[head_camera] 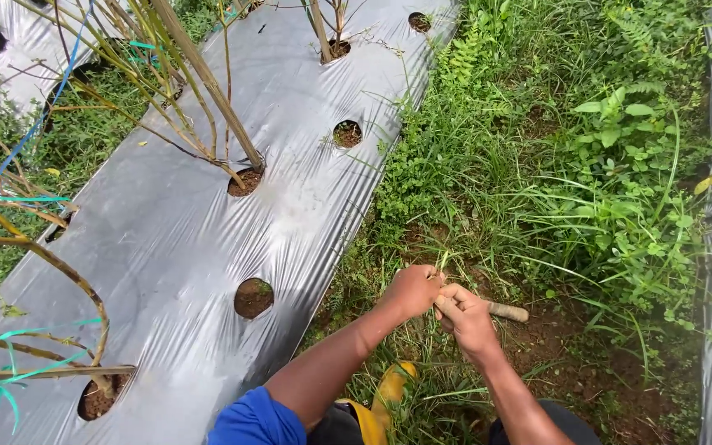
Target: The person uses a hand hoe to scrape and remove weeds from the soil between rows of plants covered with plastic mulch. They also pull weeds by hand and clear debris from the tool blade.
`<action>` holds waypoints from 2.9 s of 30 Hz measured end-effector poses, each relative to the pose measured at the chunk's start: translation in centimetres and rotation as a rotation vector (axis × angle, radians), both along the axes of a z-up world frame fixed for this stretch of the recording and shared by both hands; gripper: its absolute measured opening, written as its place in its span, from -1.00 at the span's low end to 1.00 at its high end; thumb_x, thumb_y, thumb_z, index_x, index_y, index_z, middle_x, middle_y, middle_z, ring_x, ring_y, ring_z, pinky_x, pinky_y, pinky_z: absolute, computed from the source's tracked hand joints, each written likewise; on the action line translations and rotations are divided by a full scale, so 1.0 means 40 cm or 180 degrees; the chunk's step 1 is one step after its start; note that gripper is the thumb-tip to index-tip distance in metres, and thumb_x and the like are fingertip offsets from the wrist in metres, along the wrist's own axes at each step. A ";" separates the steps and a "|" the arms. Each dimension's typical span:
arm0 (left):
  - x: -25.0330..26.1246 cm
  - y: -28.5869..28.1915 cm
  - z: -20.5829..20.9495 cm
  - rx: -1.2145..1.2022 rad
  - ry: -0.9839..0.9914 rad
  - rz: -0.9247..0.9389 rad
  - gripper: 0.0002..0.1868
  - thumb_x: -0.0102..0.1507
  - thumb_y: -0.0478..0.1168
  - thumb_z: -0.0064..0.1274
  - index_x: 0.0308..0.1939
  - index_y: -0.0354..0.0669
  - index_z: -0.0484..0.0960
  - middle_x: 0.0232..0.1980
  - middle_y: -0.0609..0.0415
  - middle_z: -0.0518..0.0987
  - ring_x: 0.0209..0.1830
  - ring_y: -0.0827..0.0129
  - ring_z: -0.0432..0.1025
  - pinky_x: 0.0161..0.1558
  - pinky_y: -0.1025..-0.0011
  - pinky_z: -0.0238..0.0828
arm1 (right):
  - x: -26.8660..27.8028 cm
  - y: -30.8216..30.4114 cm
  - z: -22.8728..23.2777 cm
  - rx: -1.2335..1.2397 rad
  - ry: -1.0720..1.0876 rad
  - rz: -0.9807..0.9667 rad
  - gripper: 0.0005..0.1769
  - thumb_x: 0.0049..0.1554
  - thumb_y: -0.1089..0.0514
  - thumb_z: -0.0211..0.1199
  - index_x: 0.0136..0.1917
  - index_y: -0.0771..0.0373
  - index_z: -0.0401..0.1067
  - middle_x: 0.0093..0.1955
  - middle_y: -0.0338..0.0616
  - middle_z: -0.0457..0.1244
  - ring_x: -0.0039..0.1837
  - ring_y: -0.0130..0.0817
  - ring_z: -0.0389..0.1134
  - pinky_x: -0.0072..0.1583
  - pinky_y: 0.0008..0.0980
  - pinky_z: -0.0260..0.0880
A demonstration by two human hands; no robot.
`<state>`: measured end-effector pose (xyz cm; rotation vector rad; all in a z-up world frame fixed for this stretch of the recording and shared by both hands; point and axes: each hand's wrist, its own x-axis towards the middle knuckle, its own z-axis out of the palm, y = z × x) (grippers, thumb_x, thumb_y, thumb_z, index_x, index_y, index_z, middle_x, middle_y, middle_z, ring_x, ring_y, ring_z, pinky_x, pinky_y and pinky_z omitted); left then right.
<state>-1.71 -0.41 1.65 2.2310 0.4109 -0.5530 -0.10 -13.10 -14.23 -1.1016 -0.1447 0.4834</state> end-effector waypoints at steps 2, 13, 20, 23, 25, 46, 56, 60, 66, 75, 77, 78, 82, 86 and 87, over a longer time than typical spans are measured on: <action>0.003 0.015 -0.055 -0.0003 -0.0026 0.0098 -0.39 0.42 0.04 -0.17 0.42 -0.30 0.43 0.30 -0.28 0.53 0.27 -0.11 0.47 0.14 -0.01 0.50 | 0.002 0.003 -0.021 -0.0027 0.0040 -0.0025 -0.89 0.28 0.29 0.12 -0.08 0.32 0.43 -0.46 -0.09 0.17 -0.50 -0.58 -0.06 -0.45 -0.61 -0.04; -0.008 0.062 0.059 0.0217 -0.0497 0.0387 -0.46 0.46 -0.19 -0.28 0.46 -0.47 0.26 0.37 -0.46 0.40 0.42 -0.27 0.31 0.29 -0.18 0.37 | 0.020 0.019 -0.037 -0.1071 -0.0153 0.0087 -0.81 0.26 0.32 0.10 -0.08 0.36 0.54 -0.46 0.00 0.30 -0.57 -0.45 0.15 -0.51 -0.50 0.11; 0.003 0.105 -0.049 -0.0196 -0.0236 0.0291 -0.35 0.50 0.06 -0.27 0.49 -0.40 0.23 0.45 -0.39 0.33 0.49 -0.26 0.21 0.36 -0.22 0.27 | 0.020 0.014 0.036 -0.1947 0.0011 0.0103 -0.82 0.28 0.18 0.17 -0.03 0.21 0.59 -0.31 -0.01 0.41 -0.35 -0.33 0.39 -0.27 -0.34 0.40; -0.011 0.081 0.013 -0.0096 -0.0105 0.0051 -0.31 0.47 0.12 -0.22 0.48 -0.37 0.27 0.44 -0.37 0.37 0.48 -0.24 0.24 0.36 -0.22 0.28 | 0.016 0.025 0.056 -0.1718 0.0197 -0.0072 -0.82 0.28 0.19 0.20 -0.01 0.26 0.59 -0.24 0.05 0.41 -0.23 -0.32 0.42 -0.16 -0.24 0.50; -0.013 0.064 0.034 -0.0028 -0.0033 -0.0143 -0.31 0.44 0.10 -0.15 0.47 -0.37 0.28 0.42 -0.38 0.38 0.47 -0.25 0.26 0.38 -0.22 0.26 | 0.012 0.028 0.085 -0.1407 0.0270 -0.0245 -0.83 0.25 0.24 0.23 -0.05 0.34 0.60 -0.29 0.12 0.39 -0.21 -0.30 0.39 -0.14 -0.23 0.53; 0.022 0.106 -0.151 0.0097 -0.0291 -0.0210 -0.62 0.33 -0.05 0.08 0.11 -0.20 0.69 -0.11 -0.17 0.71 -0.05 -0.17 0.59 -0.07 0.00 0.54 | 0.018 0.039 0.074 -0.1381 0.0809 -0.0241 -0.83 0.20 0.13 0.34 -0.16 0.28 0.53 -0.18 -0.12 0.35 -0.08 -0.36 0.42 -0.13 -0.36 0.55; 0.037 0.163 -0.095 0.0845 -0.0247 -0.1229 -0.76 0.38 -0.11 0.00 -0.06 -0.13 0.70 -0.08 -0.08 0.69 -0.02 -0.03 0.58 0.03 0.06 0.54 | -0.007 0.057 0.161 -0.0976 0.0584 -0.0288 -0.87 0.27 0.31 0.15 -0.12 0.40 0.43 -0.27 0.03 0.32 -0.15 -0.23 0.46 -0.20 -0.20 0.64; 0.046 0.207 -0.100 0.0812 -0.0154 -0.1260 -0.62 0.42 -0.06 -0.12 0.18 -0.14 0.64 0.14 -0.10 0.64 0.20 -0.07 0.51 0.21 -0.01 0.46 | 0.006 0.041 0.123 -0.0926 0.0395 -0.0301 -0.89 0.29 0.34 0.10 -0.07 0.42 0.39 -0.29 0.01 0.28 -0.16 -0.16 0.48 -0.14 -0.15 0.63; -0.044 0.217 -0.046 0.0603 0.0224 -0.1097 -0.59 0.43 -0.11 -0.17 0.26 -0.16 0.60 0.23 -0.16 0.60 0.26 0.00 0.49 0.29 0.06 0.44 | -0.005 0.042 0.136 -0.1668 -0.0178 -0.0027 -0.88 0.23 0.29 0.19 -0.14 0.27 0.51 -0.54 -0.15 0.24 -0.44 -0.32 0.41 -0.38 -0.36 0.51; -0.351 0.291 -0.136 -0.0807 -0.0575 0.0176 -0.74 0.40 -0.19 0.00 -0.16 -0.33 0.70 -0.20 -0.26 0.66 -0.10 -0.04 0.55 0.06 -0.01 0.45 | -0.026 0.109 0.044 -0.2291 -0.0541 0.0494 -0.91 0.10 0.18 0.33 -0.13 0.15 0.63 -0.44 -0.24 0.27 -0.30 -0.41 0.22 -0.18 -0.28 0.29; -0.385 0.285 -0.135 -0.0394 -0.0297 -0.0071 -0.70 0.41 -0.15 -0.02 -0.09 -0.35 0.69 -0.14 -0.30 0.65 -0.05 -0.14 0.55 0.09 -0.04 0.45 | 0.018 0.089 -0.022 -0.2573 -0.0384 0.0163 -0.88 0.14 0.12 0.27 -0.13 0.10 0.61 -0.39 -0.19 0.29 -0.27 -0.31 0.27 -0.13 -0.21 0.32; -0.407 0.281 -0.133 0.0037 0.0000 -0.0348 -0.65 0.42 -0.11 -0.04 -0.03 -0.38 0.67 -0.07 -0.33 0.65 0.00 -0.23 0.55 0.12 -0.06 0.46 | 0.034 0.079 -0.057 -0.2825 -0.0212 -0.0196 -0.85 0.19 0.06 0.21 -0.13 0.05 0.58 -0.34 -0.14 0.32 -0.24 -0.20 0.32 -0.09 -0.14 0.35; -0.578 0.323 -0.179 -0.0136 0.0422 0.0219 -0.73 0.42 -0.16 -0.03 -0.05 -0.23 0.73 -0.20 -0.25 0.70 -0.20 -0.15 0.58 -0.11 -0.03 0.48 | 0.044 0.047 0.058 -0.2912 -0.0489 -0.0383 -0.88 0.21 0.13 0.26 -0.08 0.13 0.59 -0.41 -0.22 0.25 -0.29 -0.35 0.23 -0.17 -0.25 0.30; -0.905 0.351 -0.355 0.0718 0.1850 0.1099 -0.75 0.22 0.05 0.05 -0.35 0.01 0.60 -0.28 0.13 0.69 -0.34 0.39 0.45 -0.24 0.37 0.29 | 0.024 0.070 0.130 -0.3943 -0.0294 0.2312 -0.72 0.33 -0.03 0.05 -0.23 0.00 0.33 -0.10 -0.19 0.34 -0.40 -0.49 0.08 -0.15 -0.33 0.35; -1.006 0.351 -0.405 0.0820 0.2145 0.1437 -0.77 0.10 -0.03 0.01 -0.37 -0.09 0.55 -0.23 0.03 0.67 -0.30 0.30 0.45 -0.18 0.30 0.36 | 0.021 0.075 0.155 -0.4117 -0.0164 0.2804 -0.74 0.34 0.07 0.03 0.03 -0.06 0.56 0.16 -0.20 0.39 -0.39 -0.54 0.05 -0.17 -0.40 0.32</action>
